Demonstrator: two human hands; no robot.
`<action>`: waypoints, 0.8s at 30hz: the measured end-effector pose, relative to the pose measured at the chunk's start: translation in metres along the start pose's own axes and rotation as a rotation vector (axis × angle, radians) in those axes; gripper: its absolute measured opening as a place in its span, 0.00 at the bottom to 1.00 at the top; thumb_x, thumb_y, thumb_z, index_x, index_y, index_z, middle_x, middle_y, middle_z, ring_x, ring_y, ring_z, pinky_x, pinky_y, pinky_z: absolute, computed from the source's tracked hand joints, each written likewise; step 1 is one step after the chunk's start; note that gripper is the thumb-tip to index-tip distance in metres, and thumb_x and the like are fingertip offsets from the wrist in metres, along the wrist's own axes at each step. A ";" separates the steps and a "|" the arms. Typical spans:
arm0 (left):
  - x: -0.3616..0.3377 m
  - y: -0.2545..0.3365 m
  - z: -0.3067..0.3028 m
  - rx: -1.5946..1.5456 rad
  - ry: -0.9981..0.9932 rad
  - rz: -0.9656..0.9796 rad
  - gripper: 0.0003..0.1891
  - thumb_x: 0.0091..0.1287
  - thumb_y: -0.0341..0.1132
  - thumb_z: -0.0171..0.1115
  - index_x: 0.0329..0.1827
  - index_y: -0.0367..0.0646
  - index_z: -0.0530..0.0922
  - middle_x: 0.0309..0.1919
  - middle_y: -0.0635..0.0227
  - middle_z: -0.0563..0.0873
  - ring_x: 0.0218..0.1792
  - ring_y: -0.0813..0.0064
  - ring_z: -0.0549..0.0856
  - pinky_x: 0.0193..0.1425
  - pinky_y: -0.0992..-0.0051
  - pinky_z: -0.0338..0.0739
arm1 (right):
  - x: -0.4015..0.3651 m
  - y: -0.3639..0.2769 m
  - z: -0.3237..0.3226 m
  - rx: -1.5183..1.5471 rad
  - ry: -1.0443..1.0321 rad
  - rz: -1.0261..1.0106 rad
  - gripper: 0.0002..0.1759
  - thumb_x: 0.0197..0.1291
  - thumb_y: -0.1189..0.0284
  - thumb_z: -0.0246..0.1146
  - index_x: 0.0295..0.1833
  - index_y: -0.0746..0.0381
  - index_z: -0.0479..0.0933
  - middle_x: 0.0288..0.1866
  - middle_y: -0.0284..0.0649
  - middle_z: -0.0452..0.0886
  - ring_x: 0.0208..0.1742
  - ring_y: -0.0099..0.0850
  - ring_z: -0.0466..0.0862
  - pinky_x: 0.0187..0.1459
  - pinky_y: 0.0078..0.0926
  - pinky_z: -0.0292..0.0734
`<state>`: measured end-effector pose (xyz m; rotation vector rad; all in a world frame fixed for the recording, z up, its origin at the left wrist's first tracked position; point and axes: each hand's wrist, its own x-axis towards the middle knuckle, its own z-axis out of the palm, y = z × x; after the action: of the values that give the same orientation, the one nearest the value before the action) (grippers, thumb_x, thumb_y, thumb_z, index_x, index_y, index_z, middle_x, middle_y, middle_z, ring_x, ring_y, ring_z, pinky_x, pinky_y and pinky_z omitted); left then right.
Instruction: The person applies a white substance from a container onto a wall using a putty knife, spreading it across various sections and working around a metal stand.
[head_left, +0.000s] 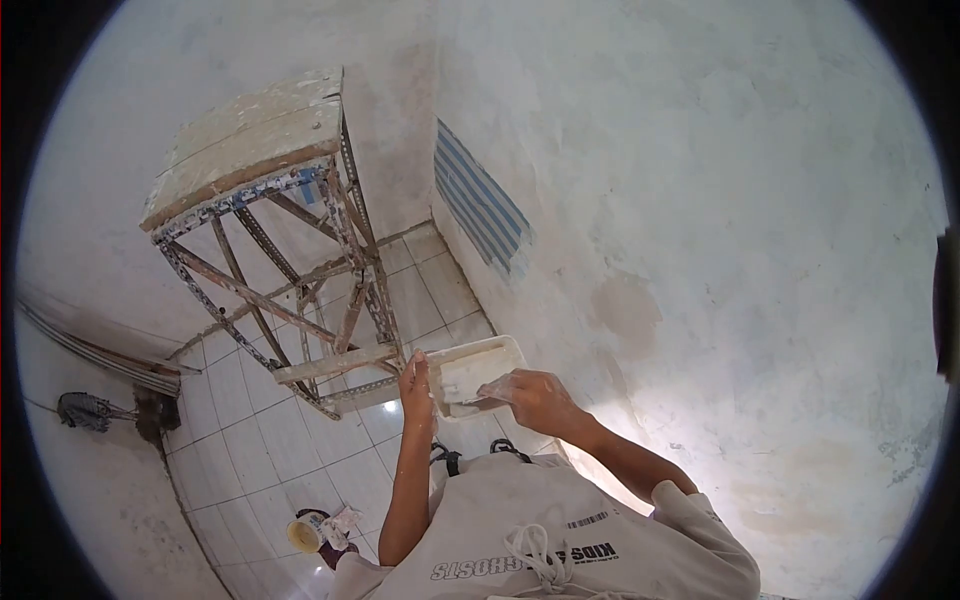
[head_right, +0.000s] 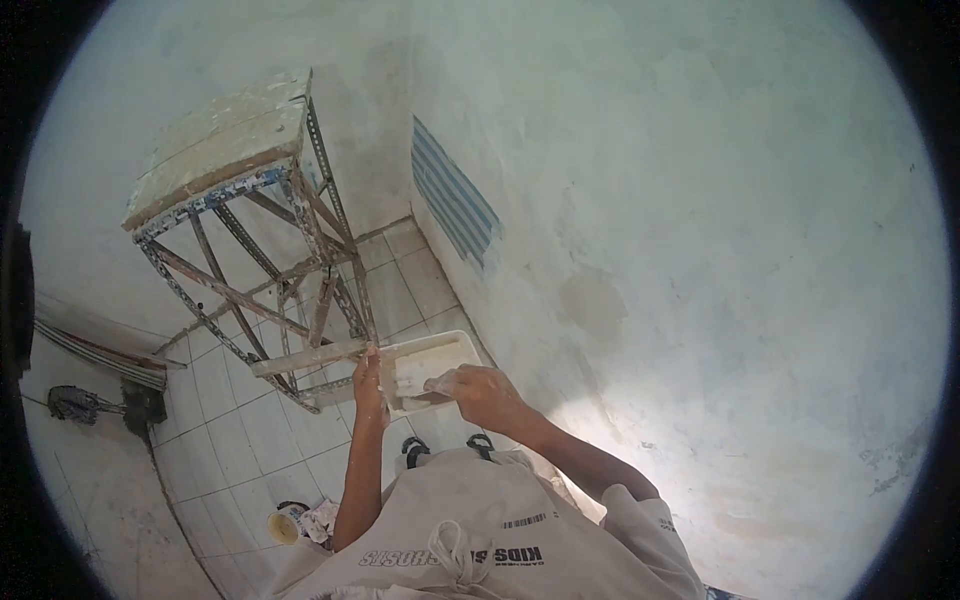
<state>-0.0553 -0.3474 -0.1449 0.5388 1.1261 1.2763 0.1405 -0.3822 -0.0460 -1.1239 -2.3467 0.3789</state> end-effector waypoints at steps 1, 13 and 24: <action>-0.004 0.005 0.002 0.031 0.029 -0.001 0.25 0.70 0.52 0.56 0.55 0.37 0.75 0.45 0.67 0.80 0.46 0.77 0.76 0.54 0.75 0.70 | 0.002 0.000 -0.001 0.040 0.009 0.037 0.20 0.47 0.84 0.58 0.46 0.57 0.82 0.36 0.38 0.84 0.36 0.36 0.83 0.39 0.33 0.80; -0.005 -0.008 -0.012 0.003 0.102 0.070 0.24 0.70 0.52 0.55 0.53 0.38 0.75 0.45 0.70 0.78 0.46 0.78 0.75 0.55 0.75 0.70 | 0.007 0.011 -0.003 0.751 0.386 0.624 0.12 0.62 0.80 0.59 0.52 0.66 0.76 0.43 0.38 0.84 0.42 0.27 0.84 0.46 0.23 0.79; -0.019 0.006 -0.024 -0.016 0.158 0.198 0.21 0.73 0.50 0.50 0.49 0.37 0.76 0.42 0.69 0.79 0.46 0.80 0.76 0.57 0.79 0.68 | 0.007 -0.013 0.014 1.024 0.771 0.594 0.14 0.62 0.77 0.61 0.53 0.67 0.71 0.45 0.38 0.82 0.46 0.25 0.82 0.46 0.25 0.79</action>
<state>-0.0774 -0.3692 -0.1434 0.5559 1.2149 1.5197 0.1211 -0.3854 -0.0494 -1.0894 -0.8812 0.9859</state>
